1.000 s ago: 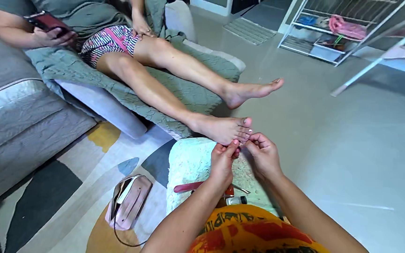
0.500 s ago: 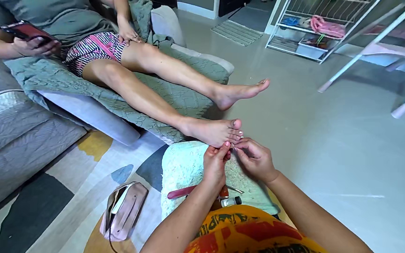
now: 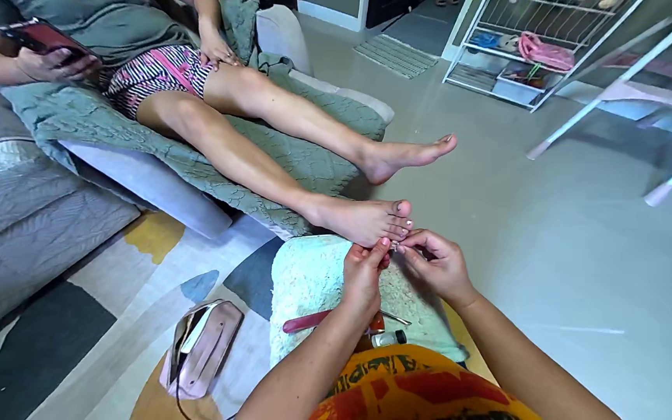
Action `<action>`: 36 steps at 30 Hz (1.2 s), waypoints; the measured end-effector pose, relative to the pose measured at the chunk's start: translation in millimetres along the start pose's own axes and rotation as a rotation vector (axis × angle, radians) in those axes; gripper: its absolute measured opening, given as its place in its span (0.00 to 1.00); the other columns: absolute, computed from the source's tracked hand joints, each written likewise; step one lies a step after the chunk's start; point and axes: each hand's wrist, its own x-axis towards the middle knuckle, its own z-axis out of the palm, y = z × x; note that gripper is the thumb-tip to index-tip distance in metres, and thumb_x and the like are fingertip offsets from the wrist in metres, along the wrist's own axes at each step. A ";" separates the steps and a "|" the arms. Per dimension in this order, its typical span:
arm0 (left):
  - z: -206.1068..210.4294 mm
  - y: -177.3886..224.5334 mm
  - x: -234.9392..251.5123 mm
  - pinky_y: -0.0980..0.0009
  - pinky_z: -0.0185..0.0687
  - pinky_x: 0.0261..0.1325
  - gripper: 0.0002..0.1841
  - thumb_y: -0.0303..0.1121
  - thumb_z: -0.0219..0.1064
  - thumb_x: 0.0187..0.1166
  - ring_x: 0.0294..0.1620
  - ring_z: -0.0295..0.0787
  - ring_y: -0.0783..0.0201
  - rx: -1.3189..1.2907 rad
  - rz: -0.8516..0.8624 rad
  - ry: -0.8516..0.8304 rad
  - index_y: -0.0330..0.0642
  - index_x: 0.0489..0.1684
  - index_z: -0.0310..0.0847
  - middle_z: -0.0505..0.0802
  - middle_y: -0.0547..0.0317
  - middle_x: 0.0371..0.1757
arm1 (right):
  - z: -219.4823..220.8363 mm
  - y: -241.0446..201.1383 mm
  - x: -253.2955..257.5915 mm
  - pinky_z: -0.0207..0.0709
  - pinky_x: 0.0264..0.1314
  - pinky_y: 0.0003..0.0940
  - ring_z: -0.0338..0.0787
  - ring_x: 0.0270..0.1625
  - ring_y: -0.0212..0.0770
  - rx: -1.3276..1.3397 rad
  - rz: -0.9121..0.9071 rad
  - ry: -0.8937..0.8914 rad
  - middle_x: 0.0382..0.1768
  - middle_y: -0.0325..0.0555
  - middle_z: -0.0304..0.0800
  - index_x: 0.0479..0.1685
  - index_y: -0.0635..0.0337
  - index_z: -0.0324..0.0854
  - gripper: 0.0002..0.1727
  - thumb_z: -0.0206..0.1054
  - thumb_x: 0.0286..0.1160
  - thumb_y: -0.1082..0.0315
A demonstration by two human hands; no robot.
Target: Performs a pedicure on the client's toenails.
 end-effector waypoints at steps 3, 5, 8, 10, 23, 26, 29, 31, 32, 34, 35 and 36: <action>-1.4 -0.2 2.8 0.73 0.85 0.40 0.07 0.23 0.69 0.79 0.29 0.85 0.67 -0.005 -0.004 0.001 0.30 0.46 0.78 0.89 0.52 0.32 | 11.5 0.2 -1.1 0.87 0.53 0.25 0.92 0.48 0.31 -0.092 -0.021 0.056 0.42 0.45 0.94 0.39 0.66 0.90 0.05 0.74 0.71 0.72; -1.9 -1.7 4.7 0.74 0.85 0.39 0.08 0.23 0.70 0.78 0.29 0.84 0.68 0.004 -0.009 -0.001 0.30 0.46 0.78 0.89 0.52 0.32 | 13.7 4.0 -2.5 0.86 0.51 0.22 0.91 0.46 0.29 -0.186 -0.067 0.078 0.40 0.45 0.93 0.37 0.66 0.89 0.05 0.72 0.71 0.71; -2.5 -2.5 4.0 0.72 0.86 0.43 0.12 0.25 0.71 0.79 0.33 0.87 0.68 0.035 -0.025 -0.059 0.31 0.53 0.77 0.90 0.54 0.36 | 5.0 1.8 -3.8 0.87 0.55 0.27 0.92 0.49 0.31 -0.222 -0.090 0.045 0.43 0.47 0.93 0.39 0.67 0.87 0.06 0.70 0.73 0.71; -9.7 5.6 -1.2 0.70 0.88 0.49 0.16 0.28 0.68 0.82 0.39 0.90 0.67 0.069 -0.071 -0.131 0.30 0.62 0.74 0.91 0.53 0.41 | 1.6 -8.3 -5.1 0.87 0.58 0.29 0.92 0.51 0.33 -0.288 -0.130 -0.012 0.45 0.50 0.93 0.41 0.68 0.86 0.08 0.69 0.75 0.70; -145.4 95.3 -50.7 0.71 0.89 0.46 0.13 0.22 0.60 0.84 0.40 0.91 0.70 0.143 0.201 -0.128 0.29 0.61 0.83 0.94 0.56 0.46 | 109.3 -50.1 29.1 0.65 0.80 0.34 0.80 0.73 0.41 -0.348 -0.500 -0.588 0.66 0.43 0.90 0.58 0.50 0.92 0.14 0.62 0.87 0.61; -229.2 109.4 -35.6 0.73 0.87 0.44 0.12 0.24 0.60 0.84 0.39 0.91 0.71 0.239 0.347 0.261 0.31 0.60 0.84 0.95 0.58 0.44 | 119.5 -46.2 38.9 0.65 0.81 0.34 0.80 0.73 0.42 -0.336 -0.500 -0.655 0.68 0.45 0.88 0.60 0.51 0.90 0.14 0.61 0.87 0.61; -348.7 92.5 -9.7 0.68 0.86 0.49 0.14 0.27 0.63 0.85 0.42 0.90 0.67 0.200 0.216 0.671 0.33 0.64 0.81 0.93 0.52 0.47 | 112.1 -40.5 43.7 0.74 0.74 0.32 0.87 0.64 0.42 -0.322 -0.434 -0.687 0.57 0.48 0.94 0.53 0.56 0.92 0.13 0.62 0.85 0.64; -415.9 73.6 5.2 0.68 0.83 0.51 0.18 0.22 0.62 0.81 0.43 0.86 0.63 -0.048 0.121 0.948 0.29 0.69 0.74 0.89 0.45 0.52 | 102.2 -39.8 44.0 0.77 0.72 0.32 0.90 0.61 0.42 -0.330 -0.372 -0.730 0.52 0.51 0.95 0.53 0.59 0.92 0.13 0.61 0.85 0.67; -441.2 65.1 13.5 0.67 0.82 0.51 0.20 0.19 0.60 0.80 0.44 0.84 0.61 -0.170 0.146 1.063 0.28 0.72 0.71 0.87 0.43 0.54 | 97.2 -40.1 44.0 0.78 0.72 0.32 0.91 0.60 0.43 -0.339 -0.349 -0.750 0.51 0.52 0.95 0.52 0.60 0.91 0.13 0.62 0.85 0.67; -476.7 51.3 27.0 0.67 0.81 0.56 0.22 0.16 0.54 0.82 0.51 0.82 0.59 -0.357 0.287 1.177 0.29 0.76 0.65 0.83 0.42 0.61 | 90.0 -42.6 44.4 0.79 0.71 0.34 0.92 0.59 0.46 -0.372 -0.321 -0.803 0.49 0.55 0.96 0.52 0.63 0.91 0.12 0.62 0.84 0.69; -489.4 48.6 33.3 0.66 0.81 0.59 0.23 0.15 0.52 0.81 0.53 0.82 0.58 -0.432 0.349 1.197 0.29 0.77 0.64 0.82 0.41 0.64 | 90.1 -43.5 46.1 0.79 0.70 0.35 0.92 0.58 0.47 -0.383 -0.312 -0.833 0.49 0.56 0.96 0.52 0.64 0.91 0.12 0.63 0.84 0.70; -498.9 46.0 38.9 0.66 0.82 0.59 0.24 0.13 0.51 0.80 0.54 0.82 0.57 -0.497 0.384 1.208 0.30 0.76 0.64 0.81 0.41 0.64 | 90.6 -43.4 47.2 0.80 0.70 0.36 0.93 0.57 0.49 -0.383 -0.298 -0.858 0.49 0.57 0.95 0.52 0.65 0.91 0.12 0.63 0.83 0.71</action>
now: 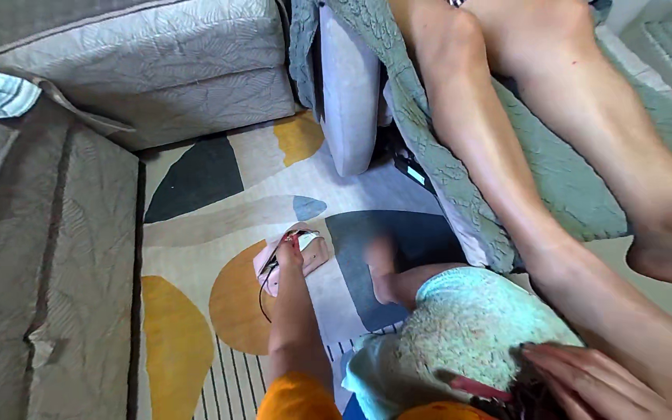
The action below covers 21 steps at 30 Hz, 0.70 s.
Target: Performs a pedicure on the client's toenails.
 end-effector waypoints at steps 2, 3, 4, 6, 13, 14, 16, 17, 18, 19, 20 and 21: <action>2.2 -8.2 11.9 0.65 0.83 0.59 0.26 0.11 0.50 0.76 0.55 0.83 0.57 -0.101 -0.023 0.040 0.32 0.76 0.62 0.80 0.41 0.64 | 0.4 1.0 2.4 0.80 0.70 0.38 0.93 0.57 0.50 0.016 0.027 -0.039 0.49 0.58 0.95 0.53 0.65 0.91 0.12 0.63 0.83 0.71; 4.9 -10.8 14.7 0.65 0.83 0.59 0.26 0.10 0.49 0.76 0.55 0.82 0.56 -0.151 -0.013 0.065 0.32 0.76 0.62 0.80 0.41 0.64 | 1.0 0.8 4.4 0.80 0.70 0.38 0.92 0.57 0.50 0.018 0.045 -0.049 0.49 0.57 0.95 0.54 0.64 0.91 0.12 0.63 0.83 0.71; 7.1 -12.3 16.4 0.66 0.82 0.60 0.25 0.12 0.48 0.78 0.55 0.81 0.57 -0.196 0.002 0.091 0.32 0.76 0.61 0.79 0.42 0.63 | 1.8 0.6 6.0 0.80 0.70 0.38 0.92 0.57 0.50 0.016 0.059 -0.054 0.49 0.56 0.95 0.54 0.63 0.91 0.12 0.63 0.83 0.71; 11.4 -12.4 20.9 0.70 0.83 0.58 0.20 0.17 0.49 0.83 0.53 0.82 0.60 -0.254 0.035 0.157 0.32 0.74 0.62 0.80 0.44 0.61 | 3.6 1.7 8.6 0.80 0.70 0.37 0.92 0.56 0.48 0.010 0.072 -0.048 0.48 0.55 0.95 0.54 0.62 0.91 0.12 0.62 0.84 0.70; 0.9 17.0 18.8 0.54 0.85 0.50 0.18 0.20 0.53 0.78 0.49 0.82 0.50 -0.111 -0.020 0.095 0.28 0.67 0.65 0.82 0.38 0.56 | 11.9 6.7 6.1 0.78 0.72 0.35 0.90 0.60 0.41 0.017 0.058 0.017 0.51 0.46 0.95 0.56 0.55 0.91 0.14 0.59 0.87 0.65; 0.9 22.2 13.8 0.52 0.86 0.52 0.19 0.21 0.53 0.79 0.52 0.82 0.48 -0.077 -0.035 0.064 0.27 0.69 0.65 0.82 0.36 0.58 | 14.4 7.2 5.8 0.78 0.72 0.33 0.90 0.60 0.40 0.004 0.037 0.065 0.51 0.44 0.95 0.57 0.53 0.90 0.15 0.57 0.87 0.65; 0.7 28.3 -5.2 0.50 0.86 0.54 0.22 0.22 0.54 0.77 0.55 0.82 0.48 -0.034 -0.043 0.032 0.28 0.71 0.62 0.80 0.35 0.61 | 12.5 3.0 3.2 0.79 0.69 0.31 0.89 0.59 0.39 -0.045 0.004 0.180 0.51 0.43 0.93 0.58 0.51 0.88 0.15 0.56 0.87 0.64; 3.1 30.0 -19.6 0.52 0.86 0.54 0.23 0.22 0.55 0.77 0.54 0.81 0.49 0.000 -0.029 0.030 0.30 0.72 0.62 0.80 0.37 0.61 | 8.9 -1.3 1.5 0.80 0.67 0.31 0.88 0.58 0.40 -0.083 -0.004 0.260 0.50 0.44 0.91 0.59 0.51 0.87 0.14 0.57 0.86 0.65; 8.9 31.1 -38.6 0.57 0.85 0.51 0.23 0.22 0.56 0.77 0.51 0.80 0.53 0.081 0.013 0.028 0.32 0.73 0.62 0.79 0.41 0.58 | 4.0 -7.0 -0.2 0.78 0.67 0.30 0.86 0.57 0.40 -0.138 -0.007 0.346 0.49 0.44 0.89 0.58 0.50 0.86 0.13 0.59 0.85 0.66; 16.4 29.7 -60.7 0.64 0.82 0.48 0.23 0.22 0.55 0.78 0.47 0.78 0.59 0.203 0.095 -0.004 0.34 0.74 0.61 0.78 0.46 0.55 | -2.0 -13.7 -2.7 0.76 0.68 0.30 0.84 0.57 0.39 -0.207 -0.004 0.431 0.48 0.43 0.85 0.58 0.50 0.85 0.12 0.61 0.84 0.65; 23.5 26.8 -86.6 0.68 0.79 0.50 0.27 0.22 0.55 0.81 0.48 0.77 0.63 0.320 0.211 -0.088 0.33 0.81 0.56 0.78 0.47 0.59 | -9.2 -20.1 -5.7 0.72 0.70 0.30 0.81 0.57 0.38 -0.280 0.016 0.508 0.48 0.41 0.79 0.59 0.49 0.84 0.11 0.63 0.84 0.64; 28.7 24.3 -115.0 0.69 0.78 0.59 0.30 0.22 0.54 0.83 0.56 0.78 0.65 0.411 0.339 -0.232 0.29 0.85 0.51 0.77 0.44 0.68 | -16.7 -25.7 -9.2 0.68 0.73 0.32 0.79 0.58 0.37 -0.347 0.061 0.583 0.49 0.40 0.77 0.59 0.46 0.83 0.11 0.66 0.82 0.62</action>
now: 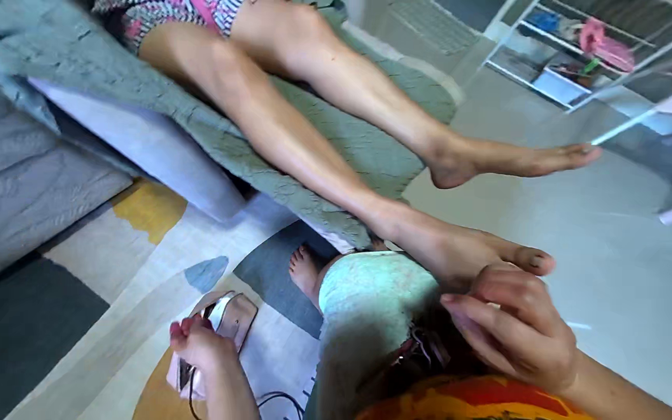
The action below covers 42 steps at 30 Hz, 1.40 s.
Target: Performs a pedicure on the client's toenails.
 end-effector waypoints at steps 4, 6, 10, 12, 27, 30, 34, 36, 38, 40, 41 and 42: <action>55.7 49.3 -102.7 0.68 0.88 0.59 0.15 0.22 0.58 0.82 0.50 0.91 0.71 -0.034 0.310 -0.647 0.31 0.65 0.74 0.93 0.64 0.50 | -37.8 14.6 1.8 0.70 0.73 0.45 0.79 0.68 0.46 -0.150 0.296 0.146 0.61 0.49 0.82 0.63 0.51 0.82 0.19 0.71 0.78 0.54; 84.8 77.9 -147.4 0.62 0.87 0.66 0.17 0.28 0.59 0.84 0.57 0.92 0.62 0.012 0.237 -1.059 0.31 0.68 0.76 0.94 0.56 0.55 | -53.7 29.6 -3.5 0.78 0.71 0.43 0.82 0.70 0.43 0.045 0.539 0.079 0.69 0.53 0.81 0.75 0.60 0.73 0.30 0.66 0.82 0.49; 148.3 112.3 -186.8 0.54 0.76 0.78 0.27 0.51 0.61 0.86 0.70 0.85 0.59 0.703 0.426 -1.400 0.39 0.72 0.82 0.90 0.49 0.66 | -58.5 45.5 -7.3 0.89 0.54 0.39 0.92 0.51 0.38 0.781 1.080 -0.136 0.58 0.45 0.89 0.87 0.52 0.58 0.41 0.62 0.78 0.41; 169.8 121.2 -197.5 0.47 0.79 0.66 0.26 0.55 0.61 0.85 0.56 0.88 0.54 0.901 0.496 -1.354 0.37 0.55 0.87 0.92 0.47 0.50 | -49.3 45.5 -8.6 0.89 0.51 0.39 0.91 0.44 0.37 1.006 1.179 -0.204 0.48 0.44 0.88 0.88 0.52 0.56 0.43 0.63 0.77 0.40; 187.6 117.0 -229.7 0.67 0.84 0.55 0.29 0.48 0.68 0.84 0.45 0.88 0.65 0.526 -0.117 -1.128 0.30 0.69 0.69 0.90 0.49 0.48 | -35.9 43.0 6.8 0.78 0.20 0.26 0.76 0.16 0.29 1.472 1.209 -0.011 0.19 0.35 0.73 0.66 0.55 0.72 0.32 0.63 0.50 0.76; 190.1 114.9 -226.1 0.62 0.86 0.61 0.20 0.42 0.63 0.87 0.50 0.92 0.60 0.268 -0.278 -1.170 0.32 0.63 0.77 0.94 0.48 0.48 | -37.0 40.0 7.0 0.76 0.18 0.25 0.74 0.12 0.28 1.528 1.208 0.068 0.13 0.32 0.69 0.62 0.56 0.73 0.30 0.64 0.50 0.75; 185.9 106.9 -231.6 0.58 0.85 0.66 0.21 0.36 0.62 0.87 0.57 0.90 0.57 0.048 -0.361 -1.203 0.31 0.71 0.69 0.92 0.45 0.54 | -40.0 39.0 4.2 0.83 0.22 0.32 0.74 0.12 0.29 1.592 1.304 0.154 0.09 0.30 0.65 0.57 0.52 0.78 0.27 0.64 0.48 0.73; 182.6 111.8 -238.7 0.57 0.87 0.64 0.31 0.38 0.68 0.84 0.56 0.91 0.55 0.089 -0.272 -1.146 0.30 0.79 0.60 0.91 0.42 0.57 | -44.2 41.0 3.8 0.91 0.33 0.44 0.81 0.15 0.34 1.651 1.340 0.177 0.10 0.32 0.69 0.56 0.51 0.80 0.26 0.65 0.49 0.71; 176.1 120.4 -240.4 0.58 0.87 0.65 0.40 0.41 0.72 0.80 0.59 0.90 0.54 0.182 -0.212 -1.094 0.31 0.84 0.53 0.88 0.40 0.61 | -43.6 42.1 3.3 0.92 0.34 0.46 0.83 0.15 0.35 1.664 1.333 0.168 0.09 0.32 0.71 0.55 0.49 0.81 0.25 0.66 0.48 0.69; 171.7 121.3 -235.7 0.58 0.86 0.65 0.44 0.45 0.76 0.76 0.60 0.89 0.54 0.330 -0.132 -1.065 0.29 0.83 0.53 0.87 0.38 0.63 | -35.9 47.5 -5.6 0.88 0.26 0.38 0.76 0.11 0.30 1.645 1.284 0.137 0.08 0.29 0.67 0.52 0.47 0.83 0.25 0.65 0.45 0.69; 171.1 120.0 -230.9 0.57 0.85 0.66 0.44 0.46 0.77 0.74 0.61 0.88 0.53 0.429 -0.078 -1.063 0.27 0.81 0.55 0.86 0.36 0.63 | -28.8 52.7 -13.9 0.82 0.20 0.32 0.72 0.10 0.27 1.652 1.241 0.120 0.08 0.28 0.66 0.51 0.46 0.84 0.25 0.66 0.45 0.70; 171.5 119.2 -227.6 0.55 0.85 0.67 0.44 0.48 0.78 0.73 0.61 0.88 0.51 0.536 -0.010 -1.062 0.26 0.79 0.59 0.86 0.35 0.63 | -21.3 58.8 -23.2 0.76 0.16 0.27 0.70 0.09 0.26 1.674 1.200 0.114 0.08 0.27 0.66 0.52 0.45 0.84 0.25 0.67 0.45 0.71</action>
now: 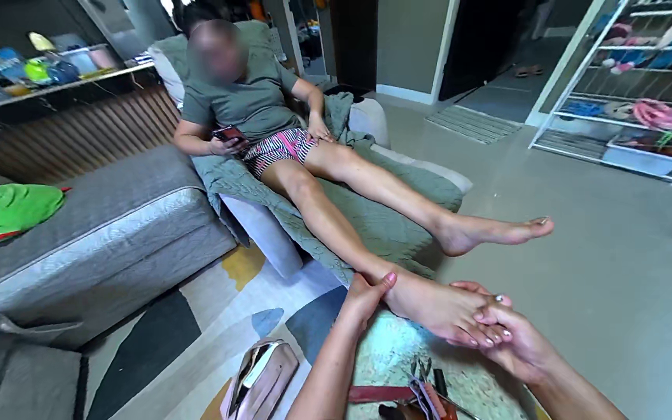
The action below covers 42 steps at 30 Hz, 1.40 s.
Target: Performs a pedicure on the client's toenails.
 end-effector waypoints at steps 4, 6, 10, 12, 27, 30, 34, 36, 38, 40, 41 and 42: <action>11.2 24.1 -25.8 0.46 0.77 0.73 0.41 0.51 0.71 0.79 0.68 0.85 0.43 0.592 0.055 0.062 0.27 0.80 0.62 0.86 0.33 0.65 | -23.4 11.5 5.1 0.70 0.13 0.22 0.70 0.09 0.24 -0.035 -0.024 -0.055 0.10 0.28 0.69 0.61 0.47 0.79 0.30 0.65 0.49 0.74; 24.0 34.0 -52.5 0.46 0.67 0.83 0.41 0.46 0.69 0.81 0.82 0.73 0.40 0.867 0.209 0.074 0.32 0.89 0.57 0.76 0.32 0.81 | -21.6 7.9 4.2 0.73 0.17 0.23 0.71 0.11 0.24 -0.126 -0.029 -0.077 0.12 0.28 0.71 0.67 0.48 0.74 0.31 0.63 0.54 0.73; 57.0 20.6 -85.3 0.37 0.33 0.92 0.49 0.49 0.72 0.78 0.96 0.31 0.34 1.116 0.451 -0.239 0.57 0.98 0.42 0.43 0.38 0.96 | -16.5 -5.9 -9.9 0.84 0.33 0.29 0.83 0.26 0.31 -0.397 -0.076 -0.006 0.29 0.36 0.82 0.74 0.58 0.71 0.24 0.62 0.76 0.69; 73.2 5.5 -94.0 0.37 0.35 0.92 0.55 0.50 0.77 0.71 0.95 0.28 0.30 1.137 0.554 -0.269 0.53 0.98 0.40 0.39 0.34 0.95 | -15.4 -9.9 -21.5 0.88 0.46 0.34 0.90 0.39 0.35 -0.526 -0.174 0.103 0.41 0.43 0.87 0.68 0.60 0.77 0.18 0.62 0.84 0.65; 118.0 24.7 -30.3 0.44 0.59 0.85 0.32 0.30 0.67 0.78 0.80 0.75 0.53 1.025 1.125 -0.415 0.53 0.86 0.68 0.85 0.57 0.76 | -20.2 65.4 -74.0 0.84 0.63 0.35 0.92 0.56 0.39 -1.363 -0.511 -0.468 0.49 0.48 0.94 0.41 0.62 0.89 0.14 0.55 0.76 0.75; 114.1 19.3 -32.1 0.43 0.60 0.83 0.27 0.29 0.65 0.81 0.81 0.75 0.51 1.023 1.211 -0.432 0.64 0.80 0.76 0.81 0.57 0.80 | -8.0 71.8 -62.2 0.85 0.63 0.39 0.92 0.55 0.41 -1.480 -0.515 -0.584 0.46 0.46 0.94 0.43 0.60 0.90 0.12 0.58 0.78 0.73; 109.9 29.2 -26.0 0.48 0.60 0.85 0.25 0.26 0.65 0.78 0.82 0.75 0.54 0.991 1.233 -0.556 0.58 0.75 0.81 0.79 0.59 0.83 | 21.5 75.7 -39.6 0.85 0.60 0.47 0.93 0.54 0.45 -1.612 -0.623 -0.789 0.44 0.45 0.94 0.49 0.56 0.89 0.13 0.57 0.83 0.67; 106.1 35.7 -20.0 0.48 0.60 0.86 0.27 0.28 0.68 0.74 0.82 0.75 0.56 0.920 1.221 -0.644 0.56 0.77 0.80 0.80 0.60 0.83 | 31.2 72.7 -25.8 0.87 0.52 0.50 0.94 0.49 0.48 -1.645 -0.593 -0.866 0.40 0.48 0.93 0.48 0.58 0.89 0.12 0.59 0.79 0.69; 101.8 42.9 -16.1 0.49 0.58 0.87 0.29 0.37 0.72 0.75 0.84 0.73 0.58 0.887 1.185 -0.699 0.56 0.80 0.77 0.78 0.61 0.84 | 34.9 57.9 -15.0 0.86 0.52 0.55 0.93 0.51 0.54 -1.727 -0.354 -0.899 0.43 0.54 0.92 0.54 0.60 0.86 0.13 0.59 0.80 0.68; 101.6 45.9 -16.0 0.50 0.54 0.89 0.30 0.42 0.72 0.75 0.85 0.70 0.60 0.887 1.144 -0.720 0.57 0.81 0.75 0.77 0.63 0.85 | 34.7 39.0 -9.8 0.80 0.61 0.64 0.88 0.61 0.61 -1.826 0.024 -0.905 0.56 0.61 0.88 0.63 0.60 0.81 0.16 0.61 0.85 0.62; 102.9 43.8 -15.8 0.49 0.53 0.89 0.31 0.44 0.71 0.76 0.86 0.69 0.60 0.884 1.135 -0.725 0.57 0.82 0.75 0.76 0.63 0.86 | 30.5 35.6 -11.3 0.77 0.64 0.69 0.86 0.65 0.65 -1.864 0.132 -0.878 0.61 0.64 0.85 0.64 0.61 0.81 0.18 0.65 0.82 0.61; 104.3 41.2 -15.4 0.49 0.52 0.89 0.31 0.46 0.70 0.77 0.86 0.69 0.59 0.889 1.133 -0.732 0.57 0.83 0.74 0.76 0.63 0.86 | 25.8 34.4 -16.1 0.76 0.64 0.71 0.85 0.66 0.68 -1.900 0.177 -0.845 0.63 0.66 0.84 0.63 0.63 0.81 0.18 0.68 0.80 0.62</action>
